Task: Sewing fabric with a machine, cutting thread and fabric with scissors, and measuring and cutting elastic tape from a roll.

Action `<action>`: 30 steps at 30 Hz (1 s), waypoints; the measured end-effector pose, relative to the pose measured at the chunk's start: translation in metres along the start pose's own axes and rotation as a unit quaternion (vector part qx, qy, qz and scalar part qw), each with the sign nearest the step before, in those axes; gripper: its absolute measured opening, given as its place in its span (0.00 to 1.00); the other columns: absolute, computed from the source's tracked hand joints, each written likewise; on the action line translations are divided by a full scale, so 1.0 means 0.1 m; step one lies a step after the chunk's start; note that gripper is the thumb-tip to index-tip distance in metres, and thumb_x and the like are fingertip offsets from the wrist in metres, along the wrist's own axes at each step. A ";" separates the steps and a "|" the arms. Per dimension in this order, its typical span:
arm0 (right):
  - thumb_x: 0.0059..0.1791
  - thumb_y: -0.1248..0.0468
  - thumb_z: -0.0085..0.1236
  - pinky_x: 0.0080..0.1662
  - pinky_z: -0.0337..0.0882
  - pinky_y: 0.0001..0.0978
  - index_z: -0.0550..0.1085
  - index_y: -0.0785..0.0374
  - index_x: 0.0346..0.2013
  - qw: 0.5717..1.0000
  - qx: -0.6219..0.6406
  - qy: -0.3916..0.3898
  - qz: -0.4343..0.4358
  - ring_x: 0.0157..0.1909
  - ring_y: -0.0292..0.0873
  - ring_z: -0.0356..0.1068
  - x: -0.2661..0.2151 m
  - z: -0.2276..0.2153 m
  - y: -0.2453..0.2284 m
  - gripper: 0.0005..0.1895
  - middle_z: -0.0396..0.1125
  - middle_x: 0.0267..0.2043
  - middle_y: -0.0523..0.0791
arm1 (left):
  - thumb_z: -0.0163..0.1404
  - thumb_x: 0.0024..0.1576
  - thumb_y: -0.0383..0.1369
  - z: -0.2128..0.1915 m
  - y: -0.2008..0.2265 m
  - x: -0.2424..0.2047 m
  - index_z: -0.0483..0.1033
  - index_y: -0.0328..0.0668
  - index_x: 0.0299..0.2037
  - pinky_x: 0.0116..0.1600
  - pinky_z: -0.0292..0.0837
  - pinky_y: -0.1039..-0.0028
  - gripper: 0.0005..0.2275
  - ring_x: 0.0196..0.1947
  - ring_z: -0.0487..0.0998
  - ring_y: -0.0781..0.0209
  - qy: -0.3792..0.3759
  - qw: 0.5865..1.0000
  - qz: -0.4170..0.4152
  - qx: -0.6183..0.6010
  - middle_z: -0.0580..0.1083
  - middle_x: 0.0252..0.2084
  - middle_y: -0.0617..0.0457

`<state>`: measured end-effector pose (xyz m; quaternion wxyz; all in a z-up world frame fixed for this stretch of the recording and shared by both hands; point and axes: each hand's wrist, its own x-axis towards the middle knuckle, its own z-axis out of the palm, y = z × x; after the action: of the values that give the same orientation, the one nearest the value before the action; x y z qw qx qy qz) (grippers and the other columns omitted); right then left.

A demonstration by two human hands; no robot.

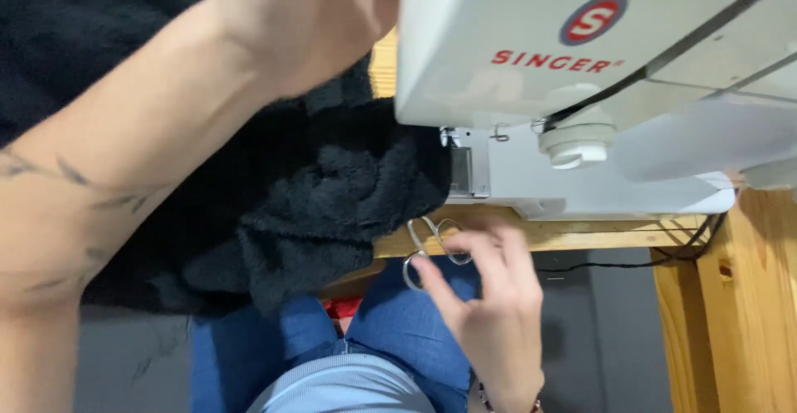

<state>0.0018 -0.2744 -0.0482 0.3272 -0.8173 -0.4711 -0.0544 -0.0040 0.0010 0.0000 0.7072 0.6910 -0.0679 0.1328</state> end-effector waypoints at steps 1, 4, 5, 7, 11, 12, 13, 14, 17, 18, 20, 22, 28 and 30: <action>0.43 0.61 0.72 0.50 0.73 0.32 0.77 0.62 0.37 1.000 -0.011 0.003 0.009 0.41 0.39 0.73 0.01 -0.02 -0.01 0.14 0.65 0.44 0.48 | 0.33 0.61 0.49 -0.01 0.01 -0.03 0.67 0.54 0.56 0.60 0.70 0.66 0.19 0.54 0.72 0.68 -0.005 1.000 -0.006 -0.006 0.71 0.59 0.59; 0.46 0.61 0.68 0.52 0.70 0.39 0.77 0.65 0.42 0.997 -0.056 -0.024 -0.047 0.45 0.48 0.69 0.01 -0.05 0.05 0.14 0.72 0.41 0.47 | 0.31 0.60 0.52 -0.06 0.05 -0.03 0.65 0.54 0.59 0.62 0.69 0.62 0.23 0.57 0.71 0.65 -0.022 1.000 -0.010 -0.016 0.70 0.62 0.57; 0.46 0.61 0.68 0.52 0.70 0.39 0.77 0.65 0.42 0.997 -0.056 -0.020 -0.049 0.45 0.48 0.69 0.02 -0.05 0.07 0.14 0.72 0.41 0.47 | 0.31 0.60 0.52 -0.08 0.07 -0.01 0.65 0.54 0.59 0.62 0.69 0.62 0.23 0.57 0.71 0.65 -0.023 1.000 -0.008 -0.012 0.70 0.62 0.57; 0.46 0.68 0.66 0.53 0.71 0.36 0.78 0.65 0.45 0.996 -0.055 -0.017 -0.068 0.47 0.46 0.70 -0.01 -0.07 0.10 0.13 0.73 0.47 0.46 | 0.30 0.59 0.55 -0.08 0.07 -0.05 0.63 0.55 0.63 0.64 0.69 0.58 0.26 0.60 0.71 0.62 -0.037 0.999 -0.018 -0.028 0.68 0.66 0.56; 0.42 0.70 0.64 0.48 0.70 0.37 0.79 0.64 0.41 0.998 -0.054 -0.024 -0.022 0.38 0.43 0.66 -0.12 -0.10 0.23 0.13 0.67 0.44 0.46 | 0.58 0.57 0.31 -0.08 -0.19 -0.34 0.74 0.47 0.48 0.53 0.68 0.83 0.11 0.47 0.72 0.73 -0.045 0.982 -0.052 0.176 0.74 0.45 0.60; 0.42 0.68 0.64 0.47 0.70 0.35 0.80 0.63 0.40 0.998 -0.059 -0.035 0.012 0.39 0.43 0.67 -0.14 -0.12 0.26 0.12 0.66 0.45 0.47 | 0.57 0.56 0.35 -0.03 -0.07 -0.43 0.77 0.49 0.47 0.48 0.71 0.82 0.11 0.45 0.72 0.76 -0.017 0.970 -0.116 0.214 0.74 0.43 0.63; 0.42 0.67 0.64 0.45 0.71 0.33 0.80 0.62 0.39 0.996 -0.064 -0.046 0.047 0.41 0.43 0.68 -0.17 -0.15 0.28 0.11 0.66 0.46 0.48 | 0.57 0.55 0.38 0.03 0.04 -0.51 0.80 0.51 0.46 0.43 0.74 0.81 0.11 0.43 0.71 0.78 0.011 0.951 -0.181 0.251 0.75 0.41 0.65; 0.42 0.67 0.64 0.45 0.71 0.33 0.80 0.62 0.39 0.996 -0.063 -0.048 0.046 0.41 0.43 0.68 -0.20 -0.18 0.30 0.11 0.66 0.46 0.48 | 0.57 0.55 0.38 0.02 0.05 -0.57 0.80 0.51 0.46 0.43 0.74 0.81 0.11 0.43 0.71 0.78 0.012 0.951 -0.182 0.250 0.75 0.41 0.65; 0.39 0.65 0.64 0.55 0.68 0.37 0.80 0.55 0.34 0.992 -0.071 -0.053 0.089 0.49 0.44 0.67 -0.28 -0.25 0.39 0.10 0.66 0.45 0.41 | 0.59 0.58 0.33 0.01 0.07 -0.69 0.74 0.48 0.33 0.30 0.68 0.86 0.06 0.32 0.69 0.75 0.091 0.946 -0.186 0.250 0.72 0.34 0.62; 0.38 0.62 0.67 0.52 0.69 0.34 0.80 0.52 0.33 0.989 -0.062 -0.066 0.116 0.49 0.40 0.68 -0.34 -0.27 0.45 0.10 0.67 0.45 0.38 | 0.57 0.60 0.34 0.02 0.06 -0.72 0.72 0.48 0.33 0.31 0.66 0.85 0.07 0.30 0.69 0.76 0.078 0.951 -0.191 0.232 0.73 0.31 0.63; 0.37 0.58 0.71 0.50 0.70 0.31 0.79 0.48 0.32 0.985 -0.054 -0.080 0.143 0.49 0.36 0.69 -0.40 -0.31 0.48 0.11 0.67 0.46 0.35 | 0.55 0.62 0.34 0.02 0.03 -0.76 0.71 0.48 0.32 0.32 0.65 0.85 0.08 0.29 0.70 0.78 0.065 0.955 -0.197 0.213 0.74 0.28 0.63; 0.37 0.62 0.74 0.40 0.67 0.22 0.78 0.51 0.26 0.976 -0.005 -0.095 0.195 0.37 0.30 0.71 -0.39 -0.36 0.42 0.10 0.69 0.39 0.33 | 0.52 0.65 0.34 0.01 0.01 -0.78 0.68 0.47 0.33 0.25 0.53 0.82 0.08 0.20 0.57 0.76 0.049 0.967 -0.181 0.172 0.64 0.19 0.64; 0.36 0.72 0.70 0.37 0.68 0.23 0.74 0.57 0.24 0.953 0.139 -0.206 0.173 0.26 0.33 0.65 -0.62 -0.56 0.87 0.11 0.74 0.35 0.37 | 0.55 0.61 0.34 -0.01 0.02 -0.72 0.77 0.46 0.40 0.27 0.56 0.83 0.03 0.21 0.62 0.76 0.086 0.949 -0.234 0.192 0.70 0.22 0.63; 0.40 0.60 0.66 0.38 0.69 0.25 0.74 0.59 0.28 0.952 0.185 -0.208 0.127 0.30 0.35 0.68 -0.67 -0.72 1.05 0.09 0.73 0.34 0.39 | 0.55 0.61 0.33 -0.03 0.01 -0.71 0.79 0.44 0.40 0.32 0.62 0.85 0.04 0.26 0.67 0.78 0.086 0.953 -0.221 0.190 0.74 0.26 0.62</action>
<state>0.0652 -0.4017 -0.0696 0.3714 -0.7886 -0.4234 0.2468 -0.0720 -0.0030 -0.0192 0.5777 0.7963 0.1740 0.0430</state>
